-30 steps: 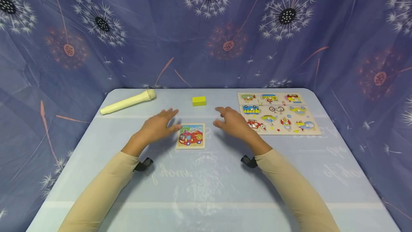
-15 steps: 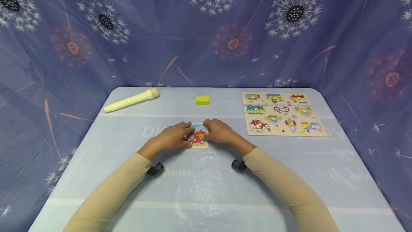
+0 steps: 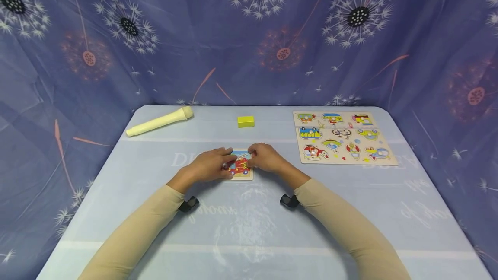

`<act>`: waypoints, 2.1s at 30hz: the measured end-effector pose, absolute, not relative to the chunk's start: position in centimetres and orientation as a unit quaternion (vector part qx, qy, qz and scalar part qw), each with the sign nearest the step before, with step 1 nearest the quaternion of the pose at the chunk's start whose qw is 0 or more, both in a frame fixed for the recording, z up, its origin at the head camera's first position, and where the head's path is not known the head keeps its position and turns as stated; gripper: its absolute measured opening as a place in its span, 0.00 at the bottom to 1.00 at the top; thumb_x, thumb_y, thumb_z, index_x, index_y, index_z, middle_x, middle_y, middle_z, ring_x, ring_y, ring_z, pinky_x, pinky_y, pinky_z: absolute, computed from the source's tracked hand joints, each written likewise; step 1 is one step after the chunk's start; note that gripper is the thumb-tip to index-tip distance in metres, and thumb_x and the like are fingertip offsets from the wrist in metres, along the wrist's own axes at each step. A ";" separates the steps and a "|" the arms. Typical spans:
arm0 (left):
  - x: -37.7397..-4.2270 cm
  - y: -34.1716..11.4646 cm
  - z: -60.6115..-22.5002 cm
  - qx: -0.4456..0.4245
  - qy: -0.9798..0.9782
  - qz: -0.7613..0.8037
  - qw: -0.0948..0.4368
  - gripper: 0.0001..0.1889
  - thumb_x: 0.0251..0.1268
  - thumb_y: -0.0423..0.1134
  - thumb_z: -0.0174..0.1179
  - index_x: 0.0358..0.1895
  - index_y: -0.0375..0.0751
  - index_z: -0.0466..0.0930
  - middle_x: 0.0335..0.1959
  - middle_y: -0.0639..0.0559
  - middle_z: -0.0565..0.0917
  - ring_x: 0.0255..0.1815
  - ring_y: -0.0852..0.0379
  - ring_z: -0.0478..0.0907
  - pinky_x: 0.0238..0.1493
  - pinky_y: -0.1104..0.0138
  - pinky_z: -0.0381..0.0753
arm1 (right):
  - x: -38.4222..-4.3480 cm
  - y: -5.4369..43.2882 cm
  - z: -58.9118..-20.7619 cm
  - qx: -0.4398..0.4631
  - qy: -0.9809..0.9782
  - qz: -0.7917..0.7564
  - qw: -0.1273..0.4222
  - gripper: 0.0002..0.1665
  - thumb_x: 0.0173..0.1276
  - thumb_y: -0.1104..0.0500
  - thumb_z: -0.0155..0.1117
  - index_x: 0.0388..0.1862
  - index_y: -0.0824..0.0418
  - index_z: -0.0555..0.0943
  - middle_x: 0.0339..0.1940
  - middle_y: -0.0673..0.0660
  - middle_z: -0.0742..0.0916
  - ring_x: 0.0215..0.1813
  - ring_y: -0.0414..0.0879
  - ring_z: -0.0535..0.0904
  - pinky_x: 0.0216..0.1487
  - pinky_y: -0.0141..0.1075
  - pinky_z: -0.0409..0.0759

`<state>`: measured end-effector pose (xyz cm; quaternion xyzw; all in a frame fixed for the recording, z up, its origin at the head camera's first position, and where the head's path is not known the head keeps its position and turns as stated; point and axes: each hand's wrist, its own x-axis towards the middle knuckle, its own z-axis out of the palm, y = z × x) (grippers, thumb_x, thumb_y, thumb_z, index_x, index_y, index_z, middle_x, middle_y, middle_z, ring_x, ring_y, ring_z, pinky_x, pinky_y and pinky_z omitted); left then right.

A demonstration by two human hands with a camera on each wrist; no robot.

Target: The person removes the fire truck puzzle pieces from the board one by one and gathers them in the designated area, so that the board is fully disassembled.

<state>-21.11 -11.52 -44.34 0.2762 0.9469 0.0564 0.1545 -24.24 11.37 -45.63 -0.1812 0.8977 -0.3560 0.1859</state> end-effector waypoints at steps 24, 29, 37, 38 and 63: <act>-20.7 -11.7 -44.3 0.273 0.948 0.049 0.158 0.38 0.68 0.60 0.63 0.78 0.52 0.66 0.82 0.48 0.59 0.82 0.45 0.55 0.71 0.42 0.66 | -25.3 10.6 -46.0 -0.109 0.849 -0.465 0.226 0.20 0.58 0.70 0.74 0.46 0.67 0.74 0.36 0.56 0.75 0.40 0.47 0.71 0.40 0.35 0.71; -20.7 -11.8 -44.2 0.272 0.948 0.051 0.157 0.38 0.68 0.60 0.64 0.78 0.52 0.66 0.82 0.48 0.60 0.82 0.44 0.56 0.72 0.42 0.66 | -25.1 10.5 -45.6 -0.127 0.851 -0.453 0.235 0.17 0.59 0.68 0.73 0.45 0.68 0.77 0.35 0.56 0.78 0.38 0.46 0.73 0.39 0.34 0.73; -20.9 -11.8 -44.6 0.284 0.945 0.052 0.152 0.38 0.68 0.60 0.64 0.78 0.51 0.66 0.81 0.48 0.60 0.81 0.44 0.57 0.71 0.43 0.67 | -25.0 11.5 -45.4 -0.108 0.869 -0.432 0.216 0.21 0.60 0.65 0.75 0.50 0.66 0.77 0.35 0.55 0.75 0.39 0.48 0.72 0.38 0.36 0.71; -20.9 -11.8 -44.6 0.283 0.946 0.052 0.153 0.38 0.68 0.60 0.64 0.78 0.52 0.66 0.81 0.48 0.60 0.81 0.44 0.57 0.71 0.43 0.67 | -25.1 11.5 -45.5 -0.117 0.870 -0.427 0.217 0.22 0.60 0.65 0.75 0.50 0.66 0.78 0.35 0.55 0.75 0.39 0.48 0.72 0.39 0.36 0.71; -20.9 -11.0 -44.6 0.274 0.948 0.048 0.154 0.38 0.67 0.59 0.65 0.77 0.52 0.68 0.81 0.48 0.61 0.81 0.43 0.58 0.71 0.36 0.62 | -26.6 11.4 -45.0 -0.159 0.875 -0.380 0.253 0.21 0.57 0.67 0.77 0.48 0.67 0.79 0.38 0.56 0.79 0.42 0.48 0.73 0.44 0.38 0.73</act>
